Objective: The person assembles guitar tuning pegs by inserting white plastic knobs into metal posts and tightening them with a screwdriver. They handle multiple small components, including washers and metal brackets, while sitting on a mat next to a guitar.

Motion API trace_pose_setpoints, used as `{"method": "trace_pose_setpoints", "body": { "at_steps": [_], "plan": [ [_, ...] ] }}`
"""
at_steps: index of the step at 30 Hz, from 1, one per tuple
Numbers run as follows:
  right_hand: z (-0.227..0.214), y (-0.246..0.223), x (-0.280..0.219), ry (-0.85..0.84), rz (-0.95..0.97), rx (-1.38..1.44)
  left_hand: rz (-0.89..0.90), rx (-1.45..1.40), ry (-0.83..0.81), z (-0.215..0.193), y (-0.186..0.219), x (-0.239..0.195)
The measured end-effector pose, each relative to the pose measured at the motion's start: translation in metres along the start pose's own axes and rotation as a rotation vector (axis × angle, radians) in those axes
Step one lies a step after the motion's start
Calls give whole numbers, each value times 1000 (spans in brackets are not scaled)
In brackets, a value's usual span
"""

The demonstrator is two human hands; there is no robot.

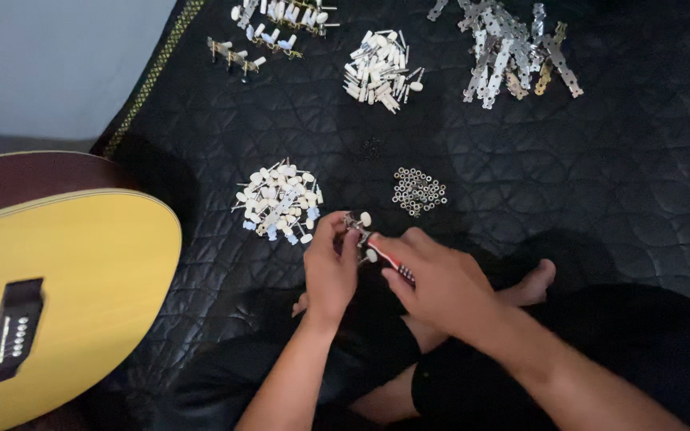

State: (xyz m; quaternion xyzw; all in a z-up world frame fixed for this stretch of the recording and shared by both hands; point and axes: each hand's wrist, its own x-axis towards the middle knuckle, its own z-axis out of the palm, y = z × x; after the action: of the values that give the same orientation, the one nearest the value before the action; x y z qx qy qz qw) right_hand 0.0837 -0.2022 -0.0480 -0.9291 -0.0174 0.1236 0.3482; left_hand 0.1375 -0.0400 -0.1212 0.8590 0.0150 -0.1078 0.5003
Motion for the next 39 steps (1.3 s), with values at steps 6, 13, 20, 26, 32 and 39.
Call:
{"method": "trace_pose_setpoints", "body": {
  "at_steps": [6, 13, 20, 26, 32, 39],
  "plan": [
    [-31, 2, 3, 39, 92, 245, -128, -59, -38, 0, 13, -3],
    [-24, 2, -3, 206, 9, 222, -174, -38, -117, 7, -8, 3],
    [-21, -9, -1, 322, -13, 199, -159, -183, -139, -2, -3, 3],
    [-19, -14, -2, 426, -111, 155, -142, -220, -145, -1, -7, 3],
    [-31, -25, -3, 418, -146, 159, -166, -238, -126, -3, 1, 3],
    [-34, -20, -1, 413, -246, 148, -120, -199, -129, -4, -1, 3]
  ]
}}
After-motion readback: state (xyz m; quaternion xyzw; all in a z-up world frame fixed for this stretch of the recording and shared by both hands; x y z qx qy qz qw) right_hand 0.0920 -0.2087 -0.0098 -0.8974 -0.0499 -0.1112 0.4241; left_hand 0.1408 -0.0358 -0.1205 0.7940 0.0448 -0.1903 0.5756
